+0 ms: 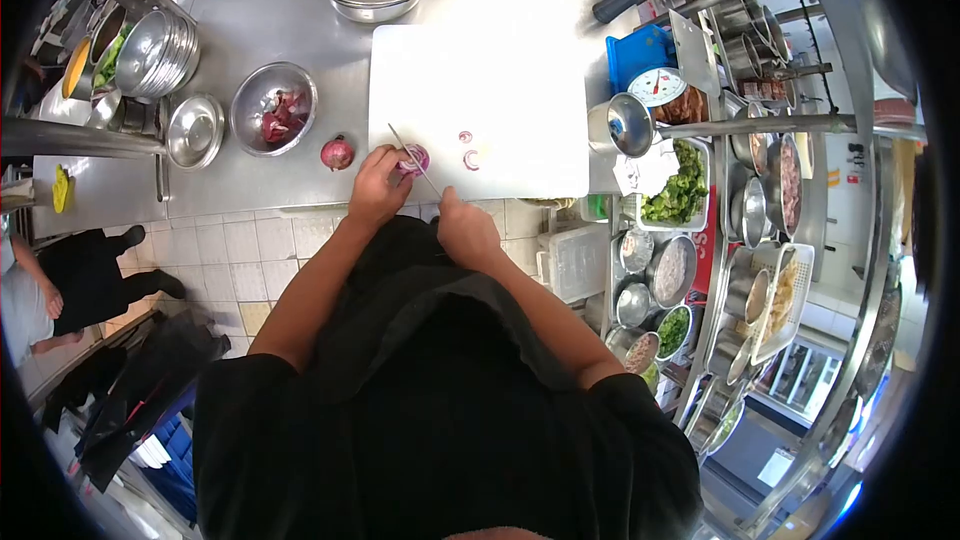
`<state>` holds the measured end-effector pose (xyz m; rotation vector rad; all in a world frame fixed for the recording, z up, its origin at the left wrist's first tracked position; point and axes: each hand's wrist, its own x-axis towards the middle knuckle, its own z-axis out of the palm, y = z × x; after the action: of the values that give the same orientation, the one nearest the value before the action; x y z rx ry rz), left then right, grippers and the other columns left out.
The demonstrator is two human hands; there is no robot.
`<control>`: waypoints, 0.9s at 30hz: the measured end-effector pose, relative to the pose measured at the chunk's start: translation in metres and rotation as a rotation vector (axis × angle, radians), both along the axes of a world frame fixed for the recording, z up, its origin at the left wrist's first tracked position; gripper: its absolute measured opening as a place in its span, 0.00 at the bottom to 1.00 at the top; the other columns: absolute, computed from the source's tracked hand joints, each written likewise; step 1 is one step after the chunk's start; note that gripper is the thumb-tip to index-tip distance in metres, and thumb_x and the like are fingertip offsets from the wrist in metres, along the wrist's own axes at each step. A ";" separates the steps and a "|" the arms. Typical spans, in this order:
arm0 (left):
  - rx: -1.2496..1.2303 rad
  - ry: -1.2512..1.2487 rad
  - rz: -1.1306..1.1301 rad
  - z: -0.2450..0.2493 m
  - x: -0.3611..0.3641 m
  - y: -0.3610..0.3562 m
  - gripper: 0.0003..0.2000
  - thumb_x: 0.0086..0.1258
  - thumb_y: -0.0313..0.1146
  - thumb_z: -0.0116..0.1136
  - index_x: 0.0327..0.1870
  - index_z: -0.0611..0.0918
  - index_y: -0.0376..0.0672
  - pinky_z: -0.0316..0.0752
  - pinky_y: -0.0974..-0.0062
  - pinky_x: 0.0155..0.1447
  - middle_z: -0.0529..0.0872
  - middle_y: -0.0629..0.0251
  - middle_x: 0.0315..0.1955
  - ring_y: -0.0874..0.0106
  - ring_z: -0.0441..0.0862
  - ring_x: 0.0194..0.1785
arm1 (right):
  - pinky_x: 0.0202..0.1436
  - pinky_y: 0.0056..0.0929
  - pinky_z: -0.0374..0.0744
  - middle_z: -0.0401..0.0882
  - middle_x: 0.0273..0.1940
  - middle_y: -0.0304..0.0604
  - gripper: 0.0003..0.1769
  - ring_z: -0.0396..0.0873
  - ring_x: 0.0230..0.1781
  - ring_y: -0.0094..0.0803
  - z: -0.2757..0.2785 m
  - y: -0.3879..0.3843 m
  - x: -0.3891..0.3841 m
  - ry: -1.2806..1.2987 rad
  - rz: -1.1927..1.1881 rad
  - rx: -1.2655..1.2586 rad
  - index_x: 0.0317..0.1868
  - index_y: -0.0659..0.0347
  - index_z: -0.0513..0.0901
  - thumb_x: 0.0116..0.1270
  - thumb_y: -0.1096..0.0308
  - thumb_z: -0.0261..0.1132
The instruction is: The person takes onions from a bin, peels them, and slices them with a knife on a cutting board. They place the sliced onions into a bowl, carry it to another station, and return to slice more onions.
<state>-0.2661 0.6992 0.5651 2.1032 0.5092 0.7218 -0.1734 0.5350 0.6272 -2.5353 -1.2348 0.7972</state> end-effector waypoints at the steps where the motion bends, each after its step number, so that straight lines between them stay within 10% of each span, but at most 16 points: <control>1: -0.023 -0.003 0.004 -0.001 0.000 0.001 0.15 0.56 0.24 0.69 0.45 0.82 0.39 0.77 0.60 0.53 0.82 0.53 0.44 0.51 0.81 0.48 | 0.39 0.60 0.82 0.85 0.33 0.63 0.10 0.86 0.35 0.60 -0.007 0.006 0.001 0.004 0.001 -0.001 0.48 0.67 0.73 0.71 0.71 0.52; 19: -0.534 -0.076 0.112 -0.037 -0.008 0.005 0.21 0.54 0.23 0.71 0.49 0.79 0.41 0.76 0.73 0.55 0.82 0.64 0.44 0.71 0.81 0.45 | 0.47 0.63 0.76 0.82 0.35 0.70 0.16 0.81 0.42 0.69 -0.042 -0.016 0.050 0.226 -0.232 0.200 0.46 0.69 0.74 0.75 0.61 0.59; 27: 0.222 0.261 -0.081 0.003 0.031 -0.007 0.23 0.53 0.32 0.74 0.52 0.82 0.42 0.75 0.59 0.59 0.82 0.57 0.47 0.56 0.81 0.53 | 0.40 0.64 0.77 0.82 0.31 0.70 0.14 0.81 0.35 0.70 -0.044 -0.036 0.037 0.179 -0.209 0.263 0.43 0.68 0.73 0.75 0.63 0.58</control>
<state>-0.2352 0.6924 0.5679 2.4287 0.4999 0.4771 -0.1365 0.4994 0.5830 -2.2794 -0.9328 0.7405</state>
